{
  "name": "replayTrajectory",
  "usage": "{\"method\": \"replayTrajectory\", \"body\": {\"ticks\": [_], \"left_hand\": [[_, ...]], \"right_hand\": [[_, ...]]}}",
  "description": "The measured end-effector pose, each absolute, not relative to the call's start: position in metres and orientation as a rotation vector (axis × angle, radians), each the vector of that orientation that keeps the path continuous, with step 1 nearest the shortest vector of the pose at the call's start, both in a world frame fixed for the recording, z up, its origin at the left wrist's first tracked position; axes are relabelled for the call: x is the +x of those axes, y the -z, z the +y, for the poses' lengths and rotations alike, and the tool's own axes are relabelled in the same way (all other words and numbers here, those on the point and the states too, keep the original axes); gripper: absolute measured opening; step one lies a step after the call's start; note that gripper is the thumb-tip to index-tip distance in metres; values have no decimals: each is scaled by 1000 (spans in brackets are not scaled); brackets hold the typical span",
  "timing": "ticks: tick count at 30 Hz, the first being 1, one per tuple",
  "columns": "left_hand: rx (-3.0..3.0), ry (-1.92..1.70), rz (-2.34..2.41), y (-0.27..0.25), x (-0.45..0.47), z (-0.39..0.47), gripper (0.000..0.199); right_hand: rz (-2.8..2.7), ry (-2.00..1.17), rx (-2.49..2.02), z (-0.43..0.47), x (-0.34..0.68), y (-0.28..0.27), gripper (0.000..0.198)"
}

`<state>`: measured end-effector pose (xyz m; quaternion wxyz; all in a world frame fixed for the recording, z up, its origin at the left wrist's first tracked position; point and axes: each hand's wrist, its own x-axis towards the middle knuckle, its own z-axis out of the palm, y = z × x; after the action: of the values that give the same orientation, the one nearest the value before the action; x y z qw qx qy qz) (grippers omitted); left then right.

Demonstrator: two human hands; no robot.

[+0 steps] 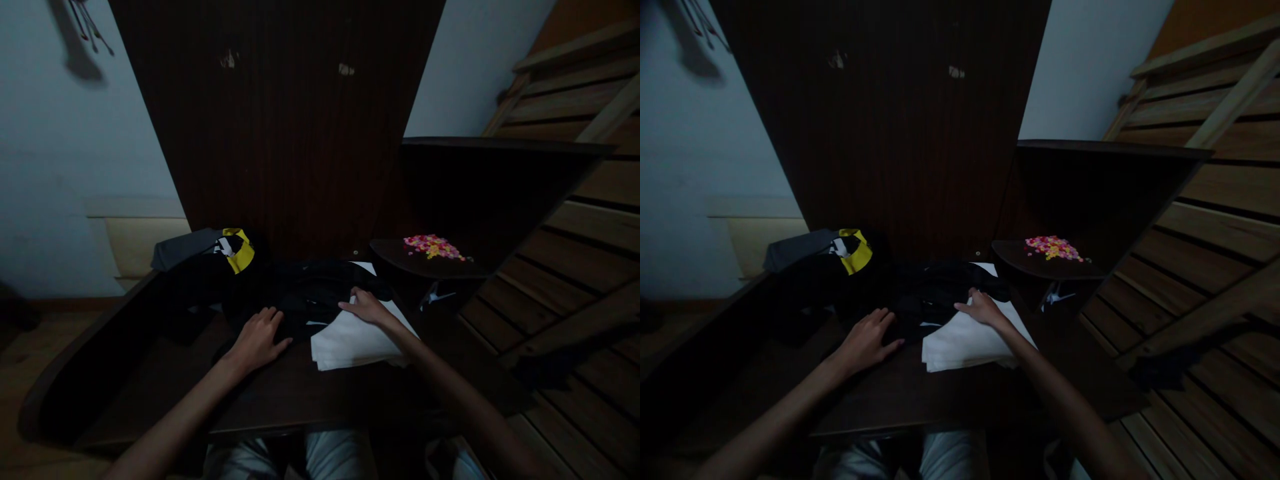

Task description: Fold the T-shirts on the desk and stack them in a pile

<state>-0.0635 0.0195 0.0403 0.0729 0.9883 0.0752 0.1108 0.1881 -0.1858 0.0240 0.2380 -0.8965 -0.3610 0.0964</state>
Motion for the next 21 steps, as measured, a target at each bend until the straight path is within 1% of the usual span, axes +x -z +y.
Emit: {"method": "replayTrajectory", "body": {"ticks": [2, 3, 8, 12, 14, 16, 19, 21], "left_hand": [[2883, -332, 319, -33, -69, 21, 28], [2820, -340, 344, -32, -70, 22, 27], [2340, -524, 498, -46, -71, 33, 32], [1779, -715, 608, -62, -74, 48, 42], [1555, -674, 640, -66, -77, 55, 50], [1471, -567, 682, -66, -81, 59, 53], [1519, -394, 733, -59, -88, 58, 49], [1587, -292, 754, -53, -94, 54, 44]], "right_hand": [[-925, -274, -2368, -178, 189, -21, 24], [-888, -296, -2324, -174, 189, -20, 21], [-552, -467, -2027, -160, 193, -22, 22], [-399, -433, -1653, -161, 200, -35, 28], [-375, -422, -1530, -162, 204, -42, 31], [-339, -427, -1462, -163, 208, -48, 33], [-285, -450, -1438, -162, 210, -53, 30], [-306, -489, -1439, -162, 209, -53, 22]]}}
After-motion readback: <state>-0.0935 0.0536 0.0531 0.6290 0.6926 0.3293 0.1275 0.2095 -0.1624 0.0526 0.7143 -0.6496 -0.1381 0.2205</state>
